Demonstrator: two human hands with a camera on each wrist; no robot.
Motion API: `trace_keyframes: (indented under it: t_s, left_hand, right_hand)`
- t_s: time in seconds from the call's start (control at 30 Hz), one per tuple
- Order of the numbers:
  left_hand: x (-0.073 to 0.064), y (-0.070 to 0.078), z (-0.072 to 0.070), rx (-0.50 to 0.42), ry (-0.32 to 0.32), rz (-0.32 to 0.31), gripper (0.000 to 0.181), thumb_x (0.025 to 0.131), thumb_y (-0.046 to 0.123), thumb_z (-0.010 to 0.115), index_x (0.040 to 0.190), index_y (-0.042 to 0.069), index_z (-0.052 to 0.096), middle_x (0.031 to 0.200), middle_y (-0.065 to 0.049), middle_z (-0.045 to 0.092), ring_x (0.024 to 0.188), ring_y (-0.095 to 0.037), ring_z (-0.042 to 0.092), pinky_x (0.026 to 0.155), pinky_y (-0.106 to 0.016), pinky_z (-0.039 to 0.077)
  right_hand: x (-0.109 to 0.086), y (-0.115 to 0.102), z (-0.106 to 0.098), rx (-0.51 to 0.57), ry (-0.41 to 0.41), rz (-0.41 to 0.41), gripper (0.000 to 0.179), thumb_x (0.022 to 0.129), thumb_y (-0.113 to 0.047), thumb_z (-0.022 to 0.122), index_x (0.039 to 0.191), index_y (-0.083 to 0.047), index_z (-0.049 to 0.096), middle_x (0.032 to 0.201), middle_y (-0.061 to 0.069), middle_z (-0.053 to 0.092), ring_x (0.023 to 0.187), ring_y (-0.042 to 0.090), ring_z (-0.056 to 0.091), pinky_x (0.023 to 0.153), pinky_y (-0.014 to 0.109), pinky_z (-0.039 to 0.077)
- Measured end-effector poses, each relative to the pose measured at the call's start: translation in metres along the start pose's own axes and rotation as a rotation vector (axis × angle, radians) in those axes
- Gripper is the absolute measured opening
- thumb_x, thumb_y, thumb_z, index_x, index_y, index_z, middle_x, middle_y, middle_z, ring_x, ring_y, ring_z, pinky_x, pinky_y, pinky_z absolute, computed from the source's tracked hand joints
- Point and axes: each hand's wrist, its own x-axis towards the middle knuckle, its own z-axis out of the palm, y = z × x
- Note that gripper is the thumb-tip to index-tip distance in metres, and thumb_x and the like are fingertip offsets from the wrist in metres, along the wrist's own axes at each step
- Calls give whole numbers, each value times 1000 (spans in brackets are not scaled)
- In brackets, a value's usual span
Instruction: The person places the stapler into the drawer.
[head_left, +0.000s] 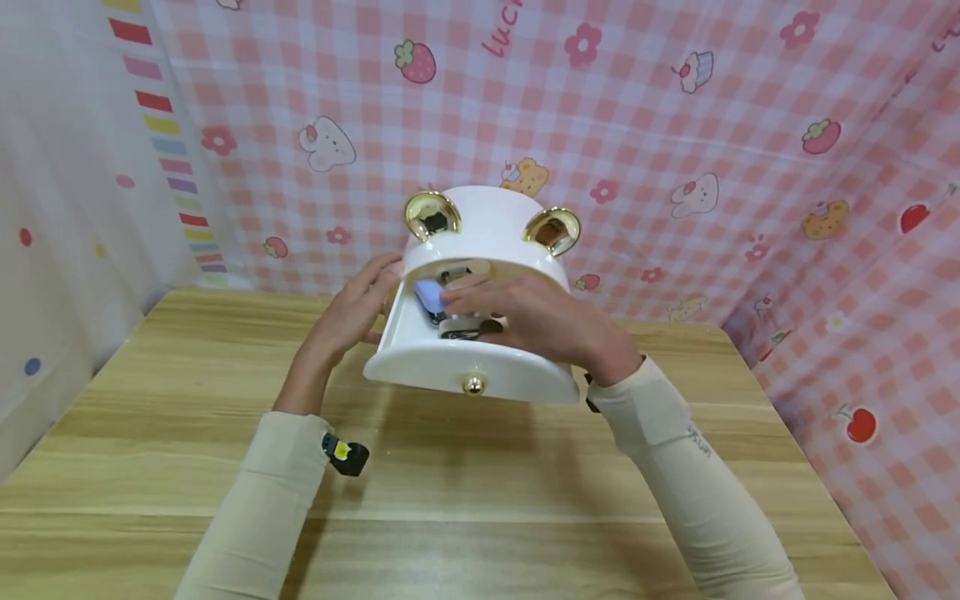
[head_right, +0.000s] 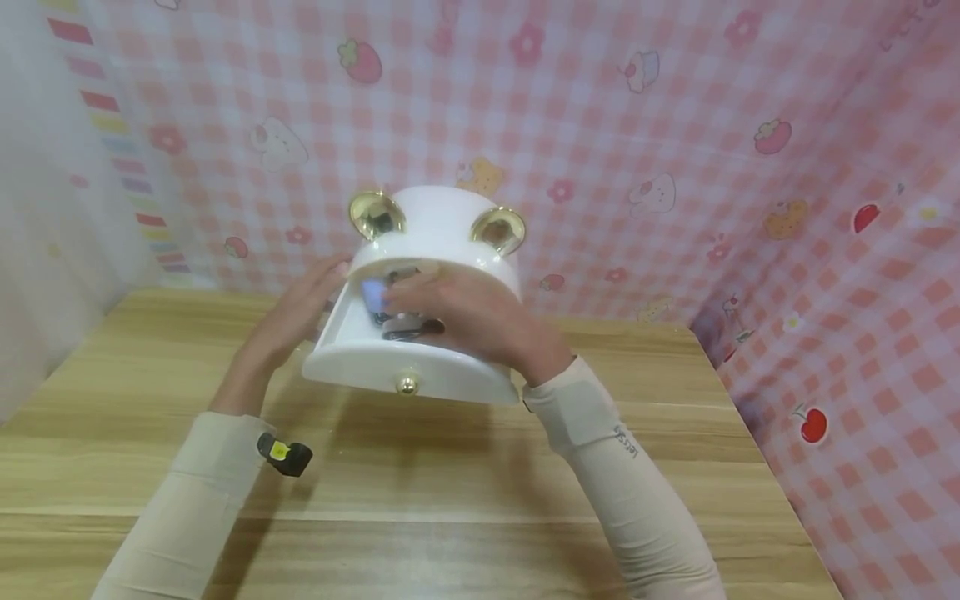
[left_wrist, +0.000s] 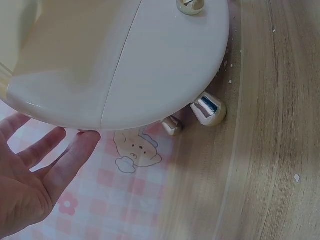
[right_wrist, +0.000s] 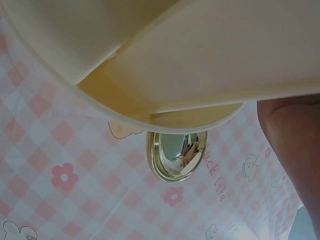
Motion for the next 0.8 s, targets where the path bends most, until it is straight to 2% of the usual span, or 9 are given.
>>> trace_keyframes:
  t_s: [0.13,0.27,0.33,0.4,0.47,0.57,0.7,0.8]
  left_hand:
    - [0,0,0,2,-2,0,64,106,57,37,159,23,32,139,-21,48,107,-38,60,71,-49,62]
    - [1,-1,0,7,0,0,64,106,57,37,160,23,31,139,-22,48,109,-39,60,70,-50,62]
    - [1,-2,-1,9,1,0,64,106,57,37,160,23,31,139,-22,48,110,-41,59,71,-50,62]
    - [1,-3,-1,10,1,-1,64,106,57,37,160,23,31,139,-23,48,111,-42,59,71,-50,62]
    - [1,-3,-1,9,1,-2,64,106,57,37,160,23,31,140,-22,47,111,-42,58,71,-50,62]
    - [1,-2,-1,14,-2,-3,64,106,57,37,160,23,30,141,-22,46,111,-43,57,71,-50,62]
    - [0,-1,-1,20,-1,-6,64,106,56,37,160,22,30,142,-21,46,111,-43,58,72,-50,61]
    - [1,-1,-1,25,-1,-5,65,106,57,37,160,22,30,142,-21,46,111,-42,58,72,-51,61]
  right_hand:
    - [-3,-1,-2,4,2,27,40,85,0,80,124,-3,72,133,7,66,122,21,62,100,40,51]
    - [-9,-3,-7,-3,10,89,49,87,-14,83,132,-6,68,133,4,66,87,11,70,81,33,56]
    - [-13,-4,-9,-3,29,96,51,88,-18,83,135,-7,66,131,3,68,70,7,63,68,31,55]
    - [-17,-5,-12,-3,51,94,51,88,-20,82,135,-8,66,124,2,71,63,6,57,60,29,51]
    - [-22,-4,-14,-9,86,84,50,88,-20,83,133,-7,67,121,4,71,65,10,57,60,31,50]
    - [-32,-5,-17,-31,126,100,49,86,-20,84,130,-4,68,120,7,72,79,17,65,67,34,53]
    - [-47,-5,-23,-79,169,142,49,84,-18,86,126,1,70,124,12,70,106,27,67,87,44,56]
    - [-58,-6,-29,-123,196,177,50,82,-19,87,125,0,70,128,14,68,118,30,63,99,48,52]
